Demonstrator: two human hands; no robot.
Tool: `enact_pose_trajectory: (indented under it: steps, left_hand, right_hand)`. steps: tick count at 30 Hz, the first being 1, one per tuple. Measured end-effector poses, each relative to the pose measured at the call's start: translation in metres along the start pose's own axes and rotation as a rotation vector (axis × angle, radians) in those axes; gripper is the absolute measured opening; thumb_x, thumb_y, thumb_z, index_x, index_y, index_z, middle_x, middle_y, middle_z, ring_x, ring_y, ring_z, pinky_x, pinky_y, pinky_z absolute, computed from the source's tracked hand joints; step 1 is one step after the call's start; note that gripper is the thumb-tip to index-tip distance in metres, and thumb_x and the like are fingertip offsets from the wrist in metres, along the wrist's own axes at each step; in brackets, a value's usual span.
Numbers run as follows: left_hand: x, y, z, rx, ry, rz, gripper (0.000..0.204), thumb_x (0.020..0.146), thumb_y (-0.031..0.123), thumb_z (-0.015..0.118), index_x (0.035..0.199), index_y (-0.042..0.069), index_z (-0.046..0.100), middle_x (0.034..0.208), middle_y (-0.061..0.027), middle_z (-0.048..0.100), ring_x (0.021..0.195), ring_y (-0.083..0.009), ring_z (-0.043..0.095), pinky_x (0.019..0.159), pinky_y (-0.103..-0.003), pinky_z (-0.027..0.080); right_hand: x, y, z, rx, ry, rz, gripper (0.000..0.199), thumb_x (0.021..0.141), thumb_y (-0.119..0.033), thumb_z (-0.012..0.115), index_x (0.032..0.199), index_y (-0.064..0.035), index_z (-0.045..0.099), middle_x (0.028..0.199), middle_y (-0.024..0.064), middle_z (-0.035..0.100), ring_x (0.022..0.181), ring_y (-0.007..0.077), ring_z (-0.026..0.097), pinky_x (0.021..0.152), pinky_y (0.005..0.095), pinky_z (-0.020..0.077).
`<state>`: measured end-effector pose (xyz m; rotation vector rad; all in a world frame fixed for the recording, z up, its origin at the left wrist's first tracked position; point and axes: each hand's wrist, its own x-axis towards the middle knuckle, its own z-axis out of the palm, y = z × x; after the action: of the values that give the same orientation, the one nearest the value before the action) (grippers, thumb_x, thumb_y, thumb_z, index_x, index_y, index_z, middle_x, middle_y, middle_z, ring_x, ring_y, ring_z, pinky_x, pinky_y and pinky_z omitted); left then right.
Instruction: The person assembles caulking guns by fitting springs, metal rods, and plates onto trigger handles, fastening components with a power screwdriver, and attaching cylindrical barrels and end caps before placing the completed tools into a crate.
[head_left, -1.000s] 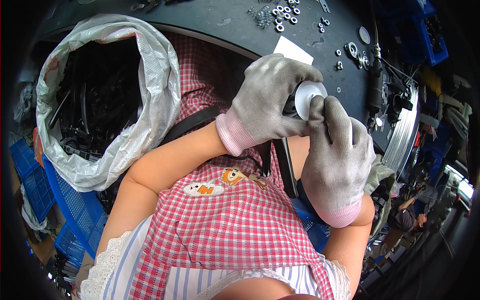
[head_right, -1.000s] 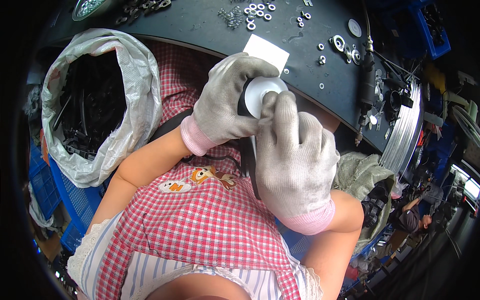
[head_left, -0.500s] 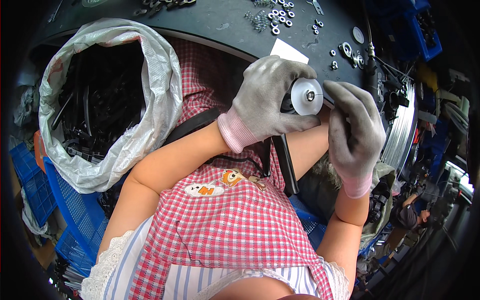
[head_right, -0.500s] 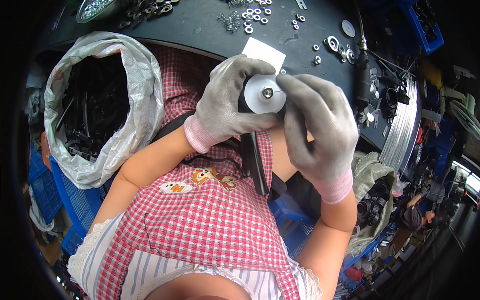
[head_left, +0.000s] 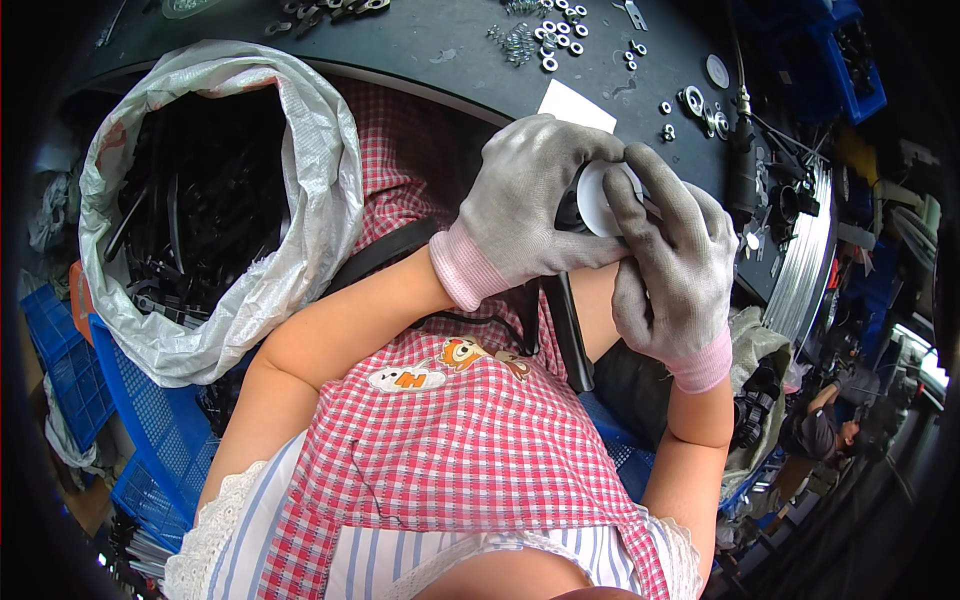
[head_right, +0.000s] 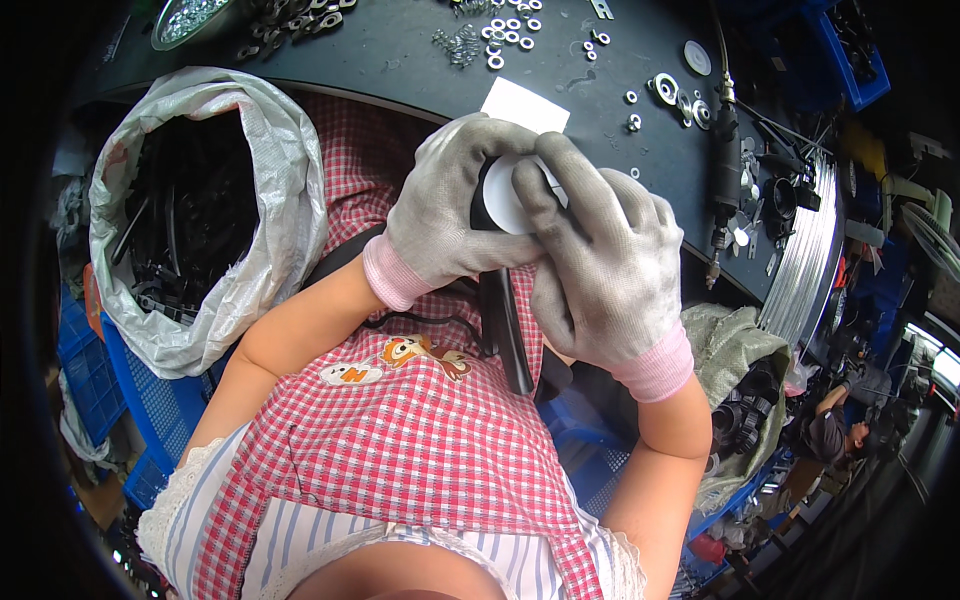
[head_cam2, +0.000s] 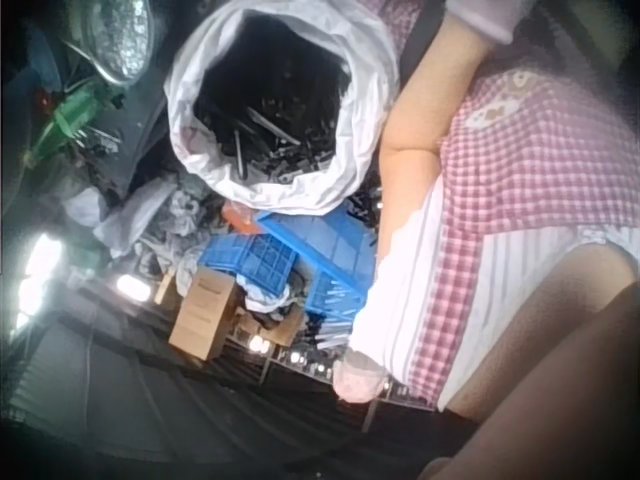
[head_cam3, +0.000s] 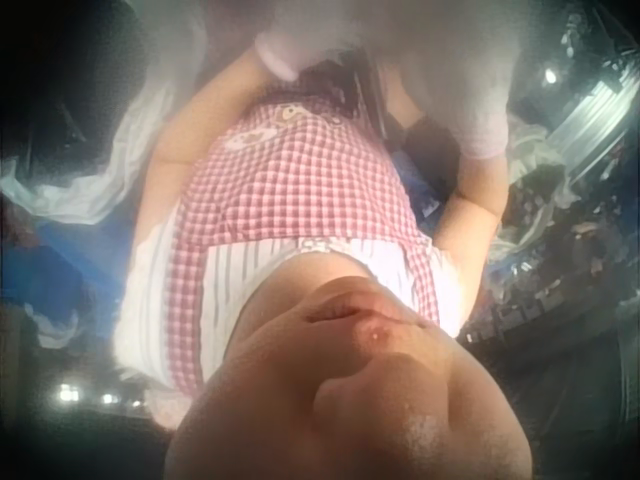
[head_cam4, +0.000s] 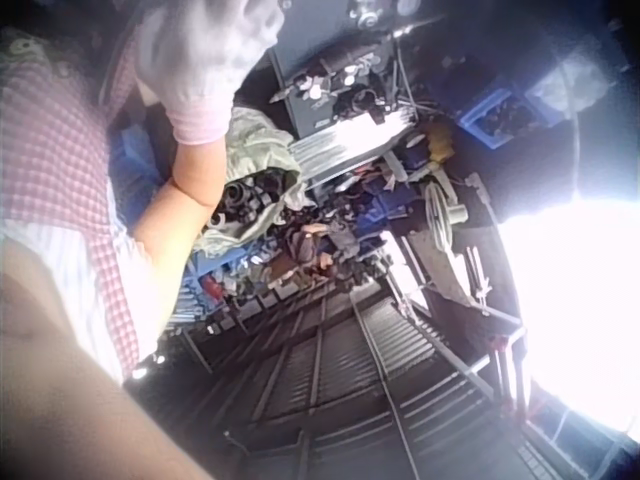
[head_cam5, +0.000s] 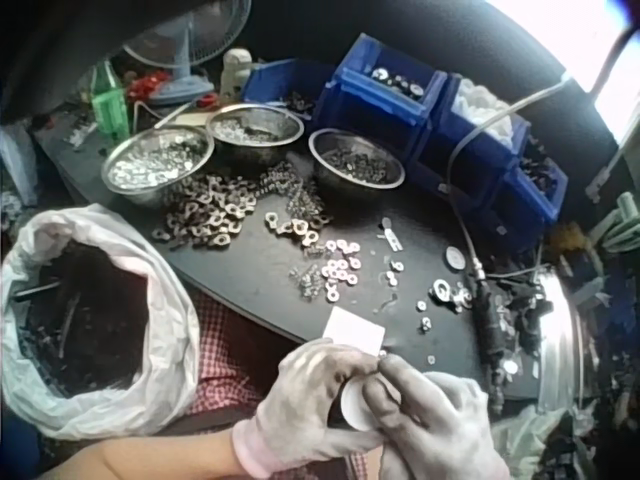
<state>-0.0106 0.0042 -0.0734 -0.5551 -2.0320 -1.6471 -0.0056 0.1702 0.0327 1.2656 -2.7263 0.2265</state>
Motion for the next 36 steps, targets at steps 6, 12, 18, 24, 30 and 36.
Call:
enact_pose_trajectory:
  steps: [6, 12, 18, 24, 30, 36]
  left_hand:
    - [-0.009, -0.001, -0.007, 0.209, -0.086, -0.048, 0.095, 0.050, 0.025, 0.086, 0.131, 0.006, 0.042, 0.112, -0.0120, 0.059, 0.107, -0.0312, 0.056, 0.093, -0.042, 0.044]
    - [-0.012, -0.004, -0.007, 0.217, -0.101, -0.036, 0.093, 0.048, 0.027, 0.087, 0.128, 0.007, 0.045, 0.111, -0.0110, 0.058, 0.107, -0.0333, 0.055, 0.097, -0.044, 0.039]
    - [-0.012, -0.007, -0.005, 0.220, -0.076, -0.005, 0.090, 0.048, 0.028, 0.087, 0.125, 0.006, 0.047, 0.112, -0.0109, 0.058, 0.108, -0.0324, 0.054, 0.096, -0.043, 0.040]
    - [-0.012, -0.005, -0.005, 0.246, -0.071, 0.010, 0.088, 0.049, 0.028, 0.087, 0.125, 0.006, 0.047, 0.111, -0.0102, 0.058, 0.107, -0.0313, 0.055, 0.096, -0.043, 0.040]
    - [-0.018, -0.008, -0.007, 0.273, -0.048, -0.006, 0.092, 0.045, 0.033, 0.088, 0.124, 0.010, 0.046, 0.111, -0.0101, 0.057, 0.106, -0.0325, 0.055, 0.094, -0.046, 0.041]
    - [-0.021, -0.006, 0.000, 0.253, 0.011, 0.040, 0.095, 0.046, 0.035, 0.088, 0.126, 0.009, 0.045, 0.114, -0.0111, 0.056, 0.106, -0.0342, 0.054, 0.096, -0.047, 0.039]
  right_hand:
    - [0.003, 0.012, 0.027, 0.575, 0.261, 0.207, 0.046, 0.073, -0.013, 0.052, 0.116, 0.0043, 0.058, 0.123, 0.0238, 0.054, 0.103, 0.0334, 0.058, 0.092, 0.0423, 0.0440]
    - [0.012, 0.010, 0.033, 0.833, 0.479, 0.376, 0.058, 0.091, -0.051, 0.047, 0.108, 0.0035, 0.061, 0.111, 0.0168, 0.062, 0.095, 0.0225, 0.060, 0.082, 0.0358, 0.0473]
    - [0.005, 0.014, 0.037, 0.842, 0.481, 0.374, 0.082, 0.087, -0.070, 0.038, 0.123, 0.0008, 0.056, 0.132, 0.0197, 0.048, 0.108, 0.0271, 0.056, 0.093, 0.0387, 0.0430]
    - [0.001, 0.019, 0.039, 0.744, 0.548, 0.408, 0.080, 0.089, -0.070, 0.033, 0.097, 0.0013, 0.067, 0.116, 0.0190, 0.059, 0.107, 0.0308, 0.057, 0.092, 0.0390, 0.0443]
    - [-0.056, 0.014, 0.047, 1.044, 0.375, 0.675, 0.031, 0.092, -0.027, 0.043, 0.091, -0.0013, 0.062, 0.104, 0.0111, 0.062, 0.097, 0.0222, 0.057, 0.088, 0.0330, 0.0430]
    - [-0.064, -0.073, 0.119, 1.948, -0.072, 0.803, 0.044, 0.089, -0.009, 0.061, 0.130, 0.0013, 0.047, 0.122, 0.0118, 0.058, 0.109, 0.0173, 0.056, 0.092, 0.0298, 0.0445]
